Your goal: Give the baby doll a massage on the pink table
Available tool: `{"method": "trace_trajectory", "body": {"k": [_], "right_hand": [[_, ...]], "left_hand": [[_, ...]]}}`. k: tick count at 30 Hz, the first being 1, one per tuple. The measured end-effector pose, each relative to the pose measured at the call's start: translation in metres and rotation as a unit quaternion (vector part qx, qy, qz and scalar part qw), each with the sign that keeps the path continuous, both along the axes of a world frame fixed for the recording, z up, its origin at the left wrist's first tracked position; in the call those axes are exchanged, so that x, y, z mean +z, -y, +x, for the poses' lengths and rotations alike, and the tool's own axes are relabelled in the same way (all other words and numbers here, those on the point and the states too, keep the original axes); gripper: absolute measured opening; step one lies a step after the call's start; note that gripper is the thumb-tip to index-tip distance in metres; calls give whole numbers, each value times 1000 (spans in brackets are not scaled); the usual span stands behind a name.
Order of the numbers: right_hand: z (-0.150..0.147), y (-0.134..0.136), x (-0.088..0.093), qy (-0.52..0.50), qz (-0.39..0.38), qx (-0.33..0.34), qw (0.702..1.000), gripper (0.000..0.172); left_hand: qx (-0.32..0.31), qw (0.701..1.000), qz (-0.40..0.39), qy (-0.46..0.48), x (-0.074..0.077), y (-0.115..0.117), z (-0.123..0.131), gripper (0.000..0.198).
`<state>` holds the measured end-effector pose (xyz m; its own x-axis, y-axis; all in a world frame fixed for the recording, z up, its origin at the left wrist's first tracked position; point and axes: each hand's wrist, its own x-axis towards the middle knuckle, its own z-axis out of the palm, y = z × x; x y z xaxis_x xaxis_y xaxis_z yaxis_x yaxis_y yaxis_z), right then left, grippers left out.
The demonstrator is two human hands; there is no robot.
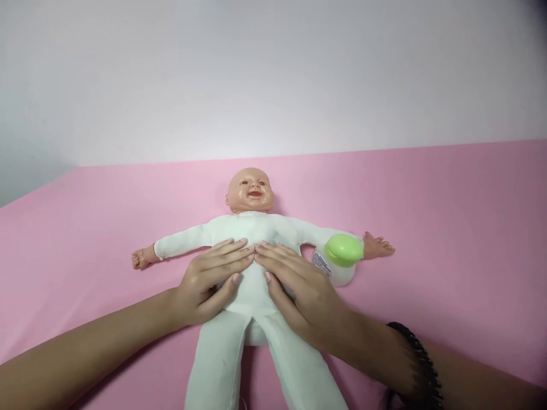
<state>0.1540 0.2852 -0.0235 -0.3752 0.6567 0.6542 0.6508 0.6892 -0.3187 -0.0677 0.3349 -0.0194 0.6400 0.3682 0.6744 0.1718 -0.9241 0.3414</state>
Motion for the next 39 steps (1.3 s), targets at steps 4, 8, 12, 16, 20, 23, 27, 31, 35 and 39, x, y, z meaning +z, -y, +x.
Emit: {"method": "trace_trajectory", "body": {"k": [4,8,12,16,20,23,27,31,35,39], "right_hand": [[1,-6,2,18,-77,33,996,47],[2,-8,1,55,-179,8,982,61],[1,-4,-3,27,-208,-81,974,73],[0,-1,-4,13,-148,-102,984,67],[0,-2,-3,-16,-72,10,997,43],[1,-6,-2,-24,-88,41,995,46],[3,-10,1,19,-165,37,985,56],[2,-9,0,26,-206,-13,978,65],[0,-5,-4,-29,-177,-74,981,67],[-2,-4,-4,-90,-91,-89,988,44]], "left_hand": [[15,998,-36,-57,1,-1,-2,57],[87,982,-121,-112,0,2,-2,63],[143,973,-158,-85,-4,5,-2,71],[134,986,-94,-37,-3,8,0,59],[75,997,7,-23,1,9,2,54],[49,997,-6,-51,3,7,2,56],[78,984,-97,-131,5,7,0,57],[117,972,-156,-131,1,7,-2,66],[147,969,-182,-78,-6,6,-2,71],[143,979,-145,-4,-5,7,3,52]]}}
